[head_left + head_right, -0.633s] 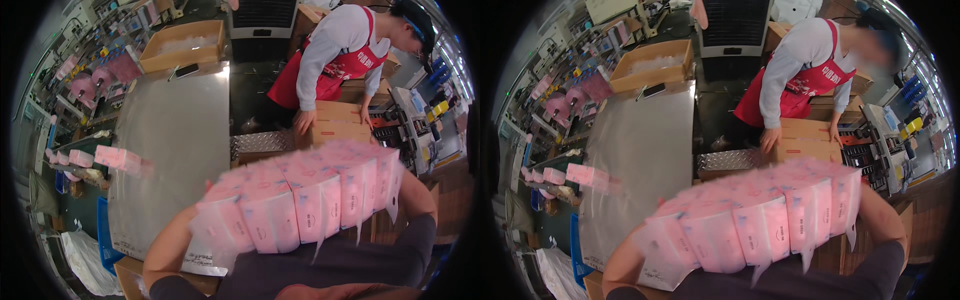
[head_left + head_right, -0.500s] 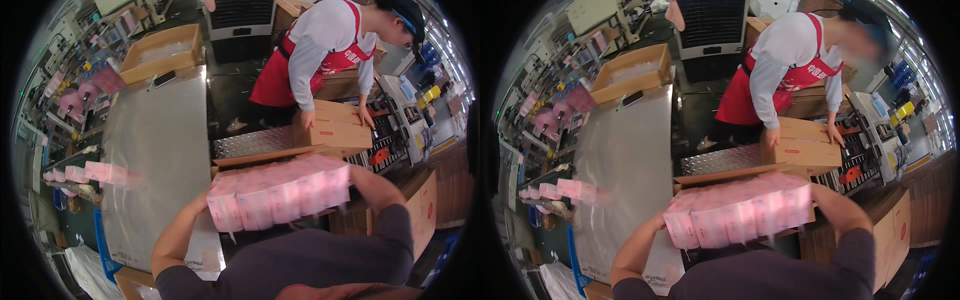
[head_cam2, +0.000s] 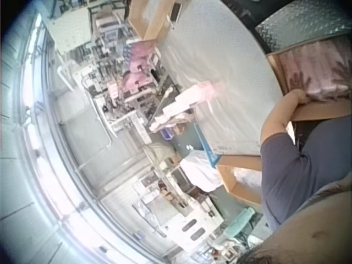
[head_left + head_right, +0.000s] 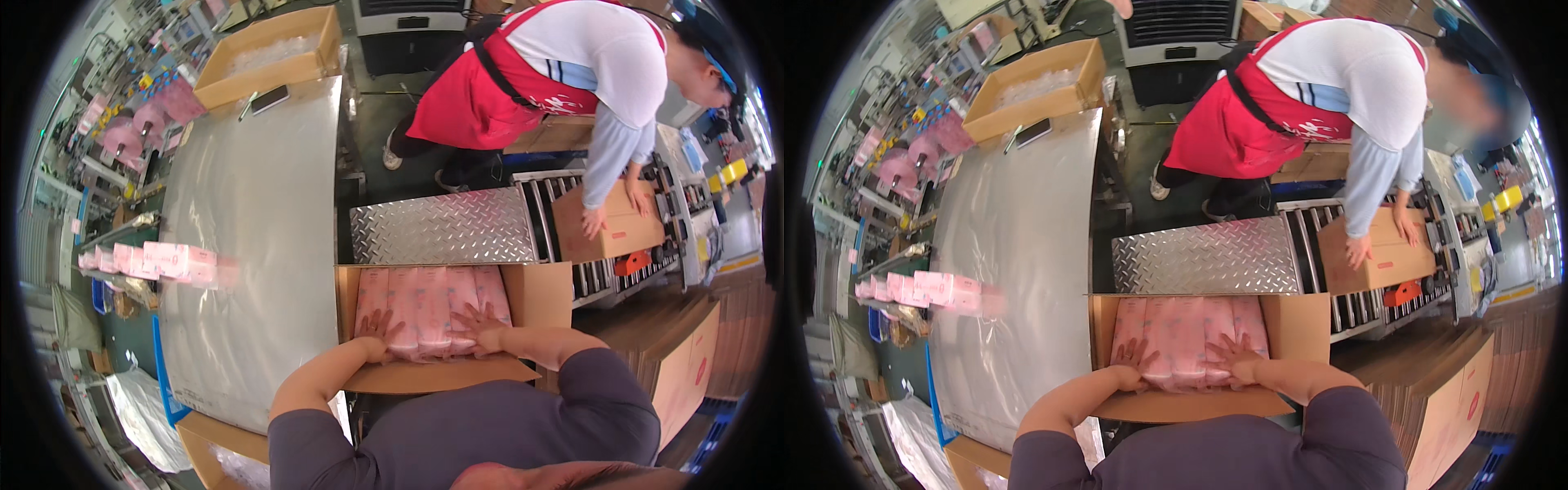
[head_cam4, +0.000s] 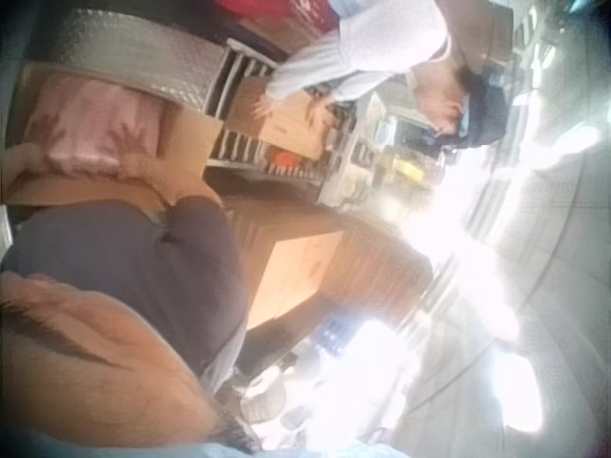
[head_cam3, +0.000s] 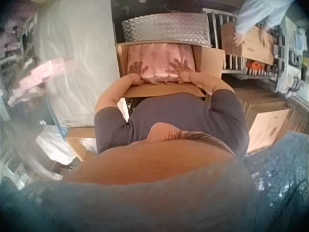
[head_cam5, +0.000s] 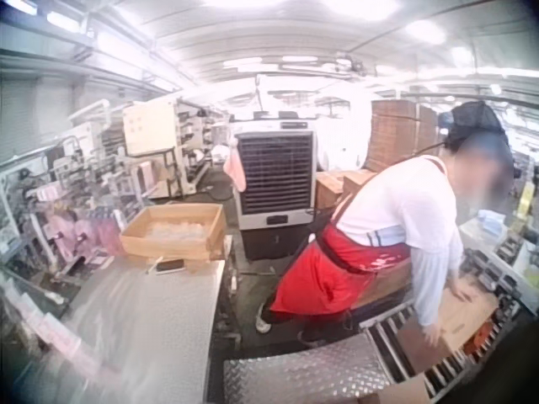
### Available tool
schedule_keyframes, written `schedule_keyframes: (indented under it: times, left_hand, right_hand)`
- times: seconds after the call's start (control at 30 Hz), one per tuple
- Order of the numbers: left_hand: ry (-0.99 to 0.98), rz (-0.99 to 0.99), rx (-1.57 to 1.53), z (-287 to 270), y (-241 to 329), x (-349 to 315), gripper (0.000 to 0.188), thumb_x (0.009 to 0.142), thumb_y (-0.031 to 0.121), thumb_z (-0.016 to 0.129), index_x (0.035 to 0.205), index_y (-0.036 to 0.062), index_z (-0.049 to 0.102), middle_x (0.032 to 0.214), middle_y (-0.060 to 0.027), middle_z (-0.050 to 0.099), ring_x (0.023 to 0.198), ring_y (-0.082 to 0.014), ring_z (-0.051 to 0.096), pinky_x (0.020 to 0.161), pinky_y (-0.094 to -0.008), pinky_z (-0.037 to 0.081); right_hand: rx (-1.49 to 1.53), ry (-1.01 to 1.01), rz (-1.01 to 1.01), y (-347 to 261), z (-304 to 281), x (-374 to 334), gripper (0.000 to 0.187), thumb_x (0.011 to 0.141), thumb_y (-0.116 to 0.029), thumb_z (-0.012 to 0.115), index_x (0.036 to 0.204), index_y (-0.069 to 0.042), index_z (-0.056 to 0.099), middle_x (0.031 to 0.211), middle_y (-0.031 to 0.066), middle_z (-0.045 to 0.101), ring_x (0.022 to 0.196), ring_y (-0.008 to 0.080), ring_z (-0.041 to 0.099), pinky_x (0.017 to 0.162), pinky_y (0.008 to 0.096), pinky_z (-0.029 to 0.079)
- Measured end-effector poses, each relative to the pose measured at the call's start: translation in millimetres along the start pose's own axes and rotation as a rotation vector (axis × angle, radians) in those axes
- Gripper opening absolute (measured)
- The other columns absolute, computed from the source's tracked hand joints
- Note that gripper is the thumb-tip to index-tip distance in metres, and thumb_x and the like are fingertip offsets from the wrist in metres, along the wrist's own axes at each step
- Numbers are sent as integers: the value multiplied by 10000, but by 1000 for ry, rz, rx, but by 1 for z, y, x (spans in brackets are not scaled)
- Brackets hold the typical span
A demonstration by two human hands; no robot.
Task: The person places stacks of pink sanitary product packages into cardboard boxes and pushes the filled boxes onto a conveyor belt.
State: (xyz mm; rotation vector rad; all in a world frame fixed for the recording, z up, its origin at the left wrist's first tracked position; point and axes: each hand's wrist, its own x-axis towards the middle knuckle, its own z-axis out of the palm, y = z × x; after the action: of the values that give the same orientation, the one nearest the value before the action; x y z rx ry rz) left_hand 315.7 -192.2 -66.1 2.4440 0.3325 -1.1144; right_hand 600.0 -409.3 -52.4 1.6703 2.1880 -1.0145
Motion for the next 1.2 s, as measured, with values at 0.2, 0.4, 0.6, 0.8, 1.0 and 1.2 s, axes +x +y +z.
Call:
schedule_keyframes:
  times: [0.2, 0.4, 0.6, 0.8, 1.0, 1.2]
  left_hand:
    - [-146, 119, -228, -16, 1, -7, 947, 889, 718, 426, 1583, 200, 42, 1614, -243, -54, 1484, -455, -31, 1182, -558, 60]
    - [1204, -55, -608, -107, -107, -150, 564, 943, 395, 587, 1388, 62, 494, 1401, -222, 492, 1302, -399, 454, 1090, -475, 366]
    - [1217, -1041, -453, -122, -248, -270, 651, 935, 608, 459, 1426, 181, 474, 1544, -215, 295, 1481, -403, 110, 1089, -724, 175]
    - [1105, -533, -210, -90, -223, -188, 668, 906, 596, 487, 1394, 141, 505, 1545, -220, 280, 1439, -503, 139, 1122, -700, 79]
    - [1378, -974, -430, -110, -293, -307, 684, 884, 607, 539, 1436, 211, 462, 1578, -197, 220, 1458, -491, 87, 1086, -727, 182]
    - [1161, -699, -301, -50, -339, -257, 648, 896, 607, 530, 1364, 159, 543, 1590, -197, 191, 1473, -458, 78, 1136, -671, 140]
  right_hand:
    - [-57, -51, 75, -14, 12, 9, 687, 869, -512, 602, 1492, -449, 321, 1635, 77, 103, 1478, 463, 20, 1017, 822, 108]
    - [22, -192, 150, -25, 32, 34, 616, 893, -630, 469, 1453, -377, 424, 1584, 110, 251, 1461, 468, 101, 1017, 815, 97]
    - [491, 142, -108, -135, -122, 120, 437, 922, -364, 580, 1312, -166, 592, 1128, 141, 677, 1078, 302, 634, 994, 485, 455]
    - [155, 767, -213, -220, -269, 234, 596, 903, -382, 630, 1403, -95, 479, 1260, 240, 566, 1134, 400, 589, 948, 457, 490]
    - [220, 427, 227, -297, -297, 291, 878, 862, -605, 585, 1561, -254, 185, 1443, 336, 327, 1214, 500, 498, 984, 497, 469]
    - [250, 486, 167, -281, -305, 325, 897, 836, -653, 595, 1556, -299, 194, 1531, 314, 191, 1354, 490, 360, 1043, 563, 406]
